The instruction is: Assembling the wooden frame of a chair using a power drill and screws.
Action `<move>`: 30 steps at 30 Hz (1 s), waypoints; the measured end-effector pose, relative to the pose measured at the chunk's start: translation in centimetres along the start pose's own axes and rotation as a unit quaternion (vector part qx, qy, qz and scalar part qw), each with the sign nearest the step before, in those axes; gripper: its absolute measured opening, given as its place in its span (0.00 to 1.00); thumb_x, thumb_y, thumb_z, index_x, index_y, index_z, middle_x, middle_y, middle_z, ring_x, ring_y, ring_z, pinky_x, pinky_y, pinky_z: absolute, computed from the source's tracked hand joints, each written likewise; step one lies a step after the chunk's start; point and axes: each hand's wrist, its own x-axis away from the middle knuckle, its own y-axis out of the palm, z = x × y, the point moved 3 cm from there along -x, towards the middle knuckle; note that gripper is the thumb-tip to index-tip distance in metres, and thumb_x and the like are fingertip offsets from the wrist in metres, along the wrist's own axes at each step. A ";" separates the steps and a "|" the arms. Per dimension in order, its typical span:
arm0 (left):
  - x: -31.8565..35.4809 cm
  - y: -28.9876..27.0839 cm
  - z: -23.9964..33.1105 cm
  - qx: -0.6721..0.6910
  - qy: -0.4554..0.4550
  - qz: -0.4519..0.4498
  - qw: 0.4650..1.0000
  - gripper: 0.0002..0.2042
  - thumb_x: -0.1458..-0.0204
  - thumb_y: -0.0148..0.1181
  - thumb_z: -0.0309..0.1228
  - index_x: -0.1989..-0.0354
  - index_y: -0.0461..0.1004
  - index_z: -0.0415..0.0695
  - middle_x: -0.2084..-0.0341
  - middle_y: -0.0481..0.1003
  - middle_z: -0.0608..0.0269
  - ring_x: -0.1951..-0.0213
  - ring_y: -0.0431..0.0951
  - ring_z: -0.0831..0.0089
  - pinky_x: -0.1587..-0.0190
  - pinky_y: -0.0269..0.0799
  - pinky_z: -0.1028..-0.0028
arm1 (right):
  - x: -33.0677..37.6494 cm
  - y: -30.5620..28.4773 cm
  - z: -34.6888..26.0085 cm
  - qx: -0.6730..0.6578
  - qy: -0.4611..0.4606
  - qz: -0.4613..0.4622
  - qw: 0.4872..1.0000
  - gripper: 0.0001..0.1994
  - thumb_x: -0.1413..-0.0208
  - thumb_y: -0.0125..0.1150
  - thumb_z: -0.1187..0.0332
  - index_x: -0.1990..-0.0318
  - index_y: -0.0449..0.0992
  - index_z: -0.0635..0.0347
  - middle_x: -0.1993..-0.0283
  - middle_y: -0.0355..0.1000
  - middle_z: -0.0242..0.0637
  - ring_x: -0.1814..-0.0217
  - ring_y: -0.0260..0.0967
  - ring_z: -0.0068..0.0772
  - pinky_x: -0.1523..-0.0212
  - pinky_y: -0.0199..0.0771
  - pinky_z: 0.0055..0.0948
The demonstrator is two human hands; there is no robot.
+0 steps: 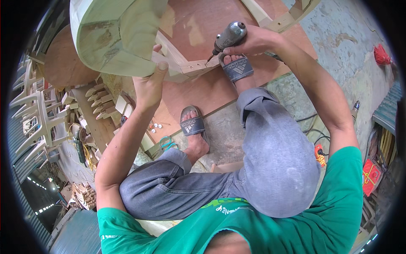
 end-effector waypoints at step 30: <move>-0.2 0.8 -0.2 -0.033 0.013 0.031 0.999 0.24 0.48 0.62 0.34 0.46 0.65 0.36 0.50 0.69 0.54 0.49 0.69 0.68 0.45 0.63 0.67 | -2.5 1.5 4.8 -0.062 0.047 -0.012 0.997 0.17 0.53 0.68 0.53 0.60 0.77 0.52 0.79 0.68 0.25 0.81 0.61 0.17 0.82 0.63 0.23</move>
